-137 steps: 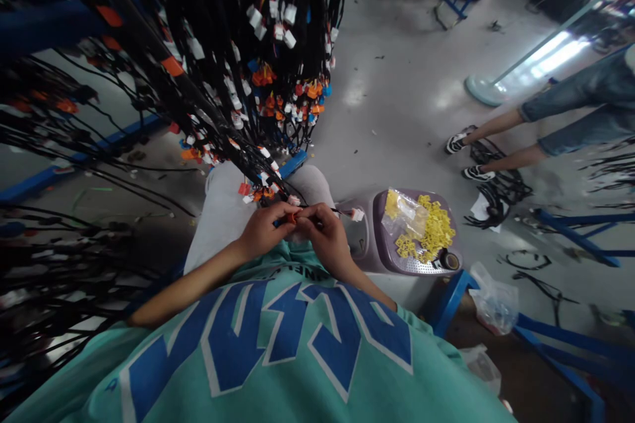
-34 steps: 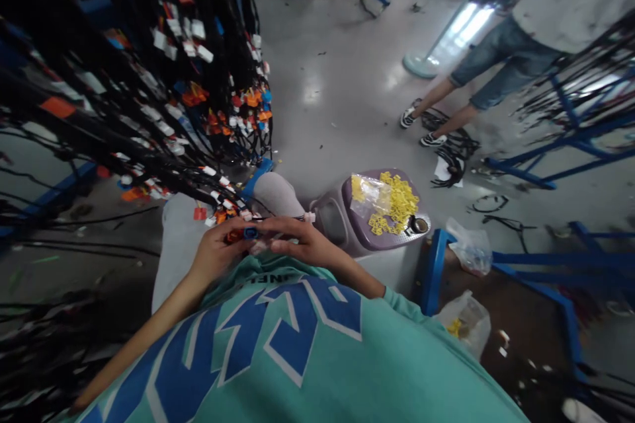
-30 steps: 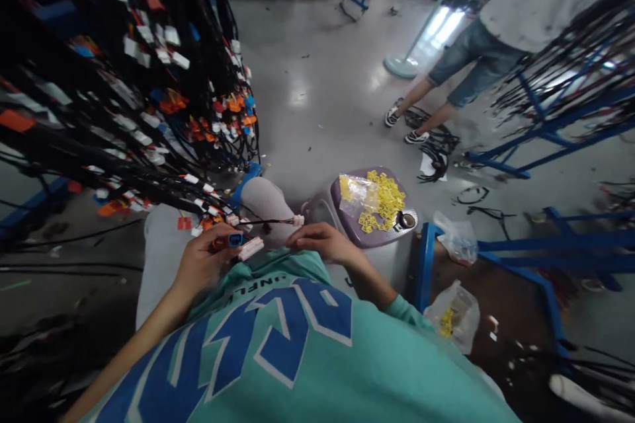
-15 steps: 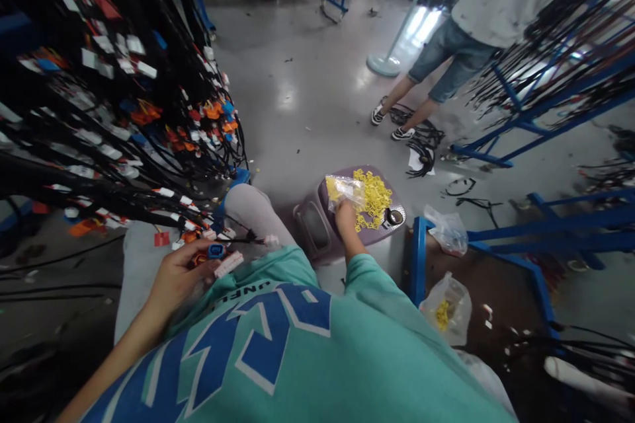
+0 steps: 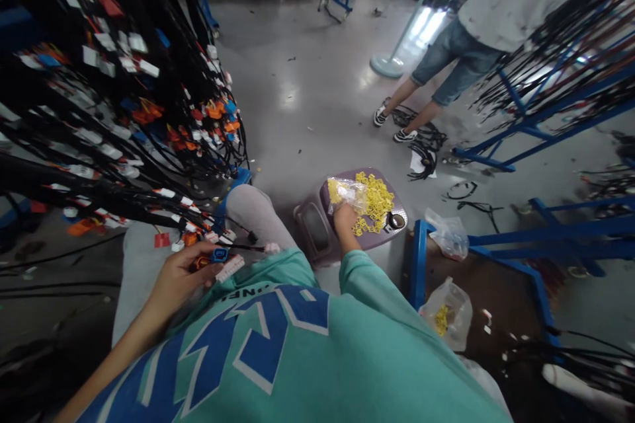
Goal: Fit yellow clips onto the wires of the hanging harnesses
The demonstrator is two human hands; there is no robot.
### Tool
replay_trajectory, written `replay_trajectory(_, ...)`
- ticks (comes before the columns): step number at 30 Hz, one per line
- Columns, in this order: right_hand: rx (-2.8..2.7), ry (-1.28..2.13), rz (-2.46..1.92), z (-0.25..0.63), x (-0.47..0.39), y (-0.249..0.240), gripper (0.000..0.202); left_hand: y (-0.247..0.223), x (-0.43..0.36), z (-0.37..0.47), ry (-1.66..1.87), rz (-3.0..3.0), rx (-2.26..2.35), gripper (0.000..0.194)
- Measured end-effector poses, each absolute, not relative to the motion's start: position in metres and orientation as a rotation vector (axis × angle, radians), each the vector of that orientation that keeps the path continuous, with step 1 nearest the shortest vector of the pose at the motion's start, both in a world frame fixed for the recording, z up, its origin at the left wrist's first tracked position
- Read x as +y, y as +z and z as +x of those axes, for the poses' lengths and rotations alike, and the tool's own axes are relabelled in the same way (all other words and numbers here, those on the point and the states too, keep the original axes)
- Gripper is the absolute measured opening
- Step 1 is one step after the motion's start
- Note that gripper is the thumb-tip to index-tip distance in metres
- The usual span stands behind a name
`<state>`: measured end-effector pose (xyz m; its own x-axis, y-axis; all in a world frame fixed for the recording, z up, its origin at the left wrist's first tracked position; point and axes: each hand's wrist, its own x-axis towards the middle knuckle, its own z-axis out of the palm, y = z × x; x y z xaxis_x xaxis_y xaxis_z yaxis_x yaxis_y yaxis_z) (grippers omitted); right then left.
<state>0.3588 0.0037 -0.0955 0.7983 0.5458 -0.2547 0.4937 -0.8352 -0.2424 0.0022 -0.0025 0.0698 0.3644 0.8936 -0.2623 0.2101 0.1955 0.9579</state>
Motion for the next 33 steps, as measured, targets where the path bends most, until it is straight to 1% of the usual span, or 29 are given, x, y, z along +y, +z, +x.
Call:
replay_trajectory(7, -0.806, 0.472, -2.707, 0.360, -0.002, -0.096, 0.032, 0.067, -0.002, 0.000, 0.656, 1.366, 1.121, 0.023)
replay_trajectory(14, -0.660, 0.496, -2.466, 0.362, -0.013, -0.093, 0.030, 0.065, -0.002, 0.000, 0.652, 1.362, 1.099, 0.023)
replay_trajectory(17, -0.533, 0.561, -2.322, 0.358, -0.023, -0.089, 0.027, 0.065, -0.002, 0.001, 0.670, 1.371, 1.098, 0.023)
replay_trajectory(21, -0.434, 0.705, -2.093, 0.347, -0.046, -0.078, 0.013, 0.065, -0.003, 0.003, 0.678, 1.369, 1.110, 0.022)
replay_trajectory(23, -0.416, 0.790, -1.984, 0.341, -0.057, -0.069, 0.016, 0.064, -0.005, 0.005, 0.703, 1.356, 1.098, 0.021)
replay_trajectory(26, -0.420, 0.910, -1.845, 0.330, -0.065, -0.048, 0.025, 0.061, -0.007, 0.008, 0.745, 1.334, 1.056, 0.020)
replay_trajectory(29, -0.487, 1.006, -1.689, 0.308, -0.063, -0.008, 0.029, 0.057, -0.009, 0.010, 0.762, 1.325, 1.019, 0.021)
replay_trajectory(31, -0.643, 1.038, -1.460, 0.287, -0.062, 0.030, 0.024, 0.055, -0.010, 0.012, 0.770, 1.327, 1.007, 0.023)
replay_trajectory(33, -0.820, 1.051, -1.321, 0.262, -0.062, 0.070, 0.016, 0.054, -0.012, 0.014, 0.780, 1.326, 1.008, 0.024)
